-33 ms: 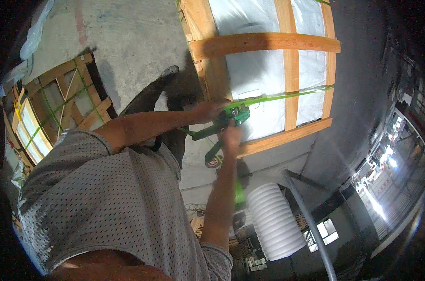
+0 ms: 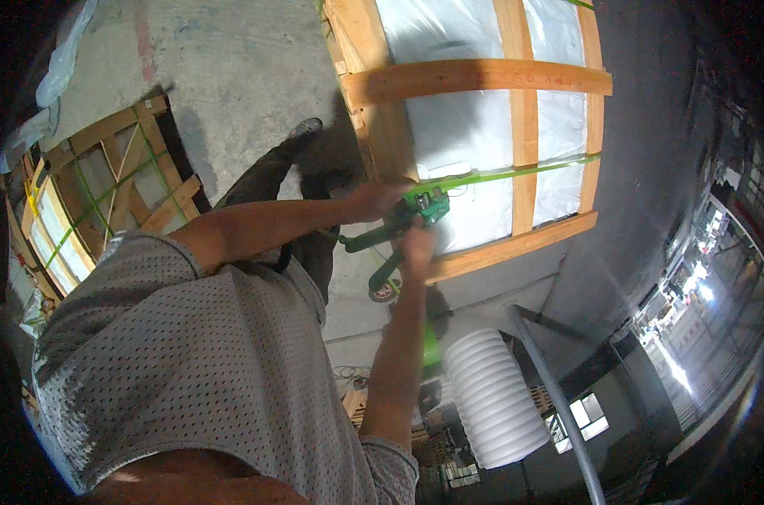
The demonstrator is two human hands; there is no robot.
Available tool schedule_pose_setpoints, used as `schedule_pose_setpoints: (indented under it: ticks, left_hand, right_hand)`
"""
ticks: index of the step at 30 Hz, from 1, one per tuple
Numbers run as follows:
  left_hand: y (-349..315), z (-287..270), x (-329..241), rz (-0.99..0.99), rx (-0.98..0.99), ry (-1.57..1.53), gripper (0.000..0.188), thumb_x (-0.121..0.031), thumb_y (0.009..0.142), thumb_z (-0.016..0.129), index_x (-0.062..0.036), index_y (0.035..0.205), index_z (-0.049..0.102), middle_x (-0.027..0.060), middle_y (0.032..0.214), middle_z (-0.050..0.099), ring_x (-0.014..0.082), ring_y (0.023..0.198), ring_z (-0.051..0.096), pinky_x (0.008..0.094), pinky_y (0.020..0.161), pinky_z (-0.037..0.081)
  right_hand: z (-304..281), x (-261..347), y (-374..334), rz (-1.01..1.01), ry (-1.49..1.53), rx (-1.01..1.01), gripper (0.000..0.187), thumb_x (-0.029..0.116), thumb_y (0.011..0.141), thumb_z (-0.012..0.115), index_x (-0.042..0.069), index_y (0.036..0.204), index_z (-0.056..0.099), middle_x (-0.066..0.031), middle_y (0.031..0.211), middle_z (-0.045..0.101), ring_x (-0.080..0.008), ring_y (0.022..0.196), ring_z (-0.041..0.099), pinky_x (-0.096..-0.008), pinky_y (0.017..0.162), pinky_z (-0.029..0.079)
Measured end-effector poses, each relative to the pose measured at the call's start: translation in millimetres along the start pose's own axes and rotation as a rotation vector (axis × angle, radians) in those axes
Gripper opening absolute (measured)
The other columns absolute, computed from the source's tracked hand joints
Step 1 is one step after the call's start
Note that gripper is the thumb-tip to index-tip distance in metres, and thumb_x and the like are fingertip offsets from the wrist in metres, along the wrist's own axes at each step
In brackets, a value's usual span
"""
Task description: The person wraps a green strap around a wooden crate, threads it through a tensioner, and tightens it. They repeat the process on a second crate, then retrieve a small bag of metal fasteners from a shelf and place them on the tensioner cart before returning to the crates.
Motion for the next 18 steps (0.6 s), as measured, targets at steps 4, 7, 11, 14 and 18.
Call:
schedule_pose_setpoints:
  ticks: [4, 7, 11, 14, 18]
  left_hand:
    - [3.9, 1.0, -3.3, 0.087, 0.027, -0.084, 0.038, -0.026, 0.095, 0.045, -0.0132, 0.131, 0.049, 0.0157, 0.098, 0.066, 0.0298, 0.085, 0.067, 0.0397, 0.073, 0.054]
    - [5.1, 2.8, -1.7, 0.158, 0.003, -0.014, 0.039, -0.024, 0.094, 0.041, -0.0143, 0.131, 0.047, 0.0132, 0.086, 0.066, 0.0233, 0.068, 0.067, 0.0353, 0.059, 0.057]
    - [8.4, 8.9, 6.7, 0.164, -0.050, 0.077, 0.038, -0.022, 0.094, 0.040, -0.0143, 0.131, 0.048, 0.0124, 0.081, 0.065, 0.0219, 0.062, 0.067, 0.0346, 0.054, 0.057]
    - [8.9, 11.4, 8.7, 0.148, -0.099, 0.113, 0.038, -0.022, 0.092, 0.044, -0.0148, 0.129, 0.049, 0.0142, 0.087, 0.065, 0.0261, 0.071, 0.066, 0.0389, 0.061, 0.055]
    - [3.6, 12.3, 8.0, 0.042, -0.061, 0.061, 0.040, -0.023, 0.090, 0.053, -0.0149, 0.129, 0.052, 0.0181, 0.102, 0.066, 0.0338, 0.090, 0.067, 0.0456, 0.076, 0.052]
  right_hand:
    - [2.6, 14.6, -4.1, -0.332, -0.586, -0.080, 0.045, 0.021, 0.080, 0.065, 0.000, 0.117, 0.051, -0.0130, 0.072, 0.061, -0.0270, 0.063, 0.061, -0.0403, 0.053, 0.048]
    - [2.2, 20.3, -11.9, -0.462, -0.591, -0.143, 0.043, 0.021, 0.082, 0.062, 0.000, 0.118, 0.052, -0.0105, 0.067, 0.059, -0.0241, 0.059, 0.060, -0.0387, 0.051, 0.048]
    - [-1.0, 6.0, -4.6, -0.196, -0.123, -0.005, 0.033, 0.024, 0.088, 0.054, 0.000, 0.110, 0.056, -0.0113, 0.064, 0.058, -0.0261, 0.057, 0.059, -0.0405, 0.050, 0.046]
    - [-10.3, 4.0, -2.3, -0.076, -0.111, -0.049, 0.032, 0.026, 0.093, 0.045, -0.001, 0.100, 0.060, -0.0120, 0.064, 0.058, -0.0284, 0.057, 0.057, -0.0426, 0.052, 0.043]
    - [-11.1, 7.1, -5.6, -0.049, 0.184, -0.027, 0.042, 0.033, 0.097, 0.048, -0.002, 0.075, 0.060, -0.0055, 0.060, 0.053, -0.0195, 0.053, 0.048, -0.0369, 0.053, 0.038]
Point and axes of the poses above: each hand's wrist, its own y-axis towards the middle knuckle, its own z-axis out of the palm, x = y × z, the point moved 7 cm from there along y, towards the middle knuckle
